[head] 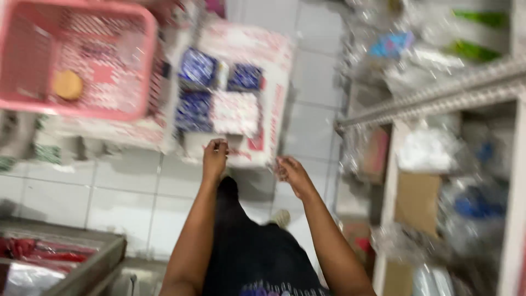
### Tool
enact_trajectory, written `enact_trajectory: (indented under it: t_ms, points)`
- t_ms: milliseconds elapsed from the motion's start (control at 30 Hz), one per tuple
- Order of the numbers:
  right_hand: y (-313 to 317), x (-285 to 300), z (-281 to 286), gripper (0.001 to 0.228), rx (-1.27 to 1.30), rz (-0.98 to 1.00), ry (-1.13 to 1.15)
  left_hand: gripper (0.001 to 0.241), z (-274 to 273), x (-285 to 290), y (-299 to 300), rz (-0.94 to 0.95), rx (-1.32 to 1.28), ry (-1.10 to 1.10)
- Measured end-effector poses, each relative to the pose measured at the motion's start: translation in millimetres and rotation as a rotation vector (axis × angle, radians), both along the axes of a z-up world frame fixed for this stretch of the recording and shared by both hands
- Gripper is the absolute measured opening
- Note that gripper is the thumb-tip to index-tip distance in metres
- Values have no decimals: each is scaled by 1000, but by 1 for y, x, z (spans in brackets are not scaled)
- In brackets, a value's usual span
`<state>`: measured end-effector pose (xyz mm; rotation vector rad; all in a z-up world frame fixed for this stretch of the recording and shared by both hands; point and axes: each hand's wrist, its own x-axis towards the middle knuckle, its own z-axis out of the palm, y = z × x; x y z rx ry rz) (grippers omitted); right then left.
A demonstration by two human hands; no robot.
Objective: The person picks up packets of plastic bags and places them onto a shelf. They then move several blue Expo-branded packets and small white patterned packets from a large bag onto the shelf.
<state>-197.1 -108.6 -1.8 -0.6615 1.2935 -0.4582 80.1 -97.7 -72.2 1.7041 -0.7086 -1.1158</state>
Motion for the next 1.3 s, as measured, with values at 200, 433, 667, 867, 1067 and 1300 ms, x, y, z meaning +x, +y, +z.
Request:
enact_trajectory:
  t_ms: [200,433,667,867,1067,1300]
  points:
    - [-82,137,-35,32,55,27,-58,34,-75,89,-142,197,125,137]
    - [-129,200,-59,29,68,-47,-163,41,-147,102,-201,199,312,415]
    - [-140,187,-45,36,79,-72,-53,35,-139,120,-191,-67,-163,-299]
    - [-132,134,-27,53,-101,-202,157,15,-19,82,-145,-202,-251,-110]
    - [-90,39,-6,62,-19,-266,-17,15,31,19,-84,-818,-349,200]
    - [15,5,26,51,7,-615,29,32,67,-60,-58,-1116,-174,93]
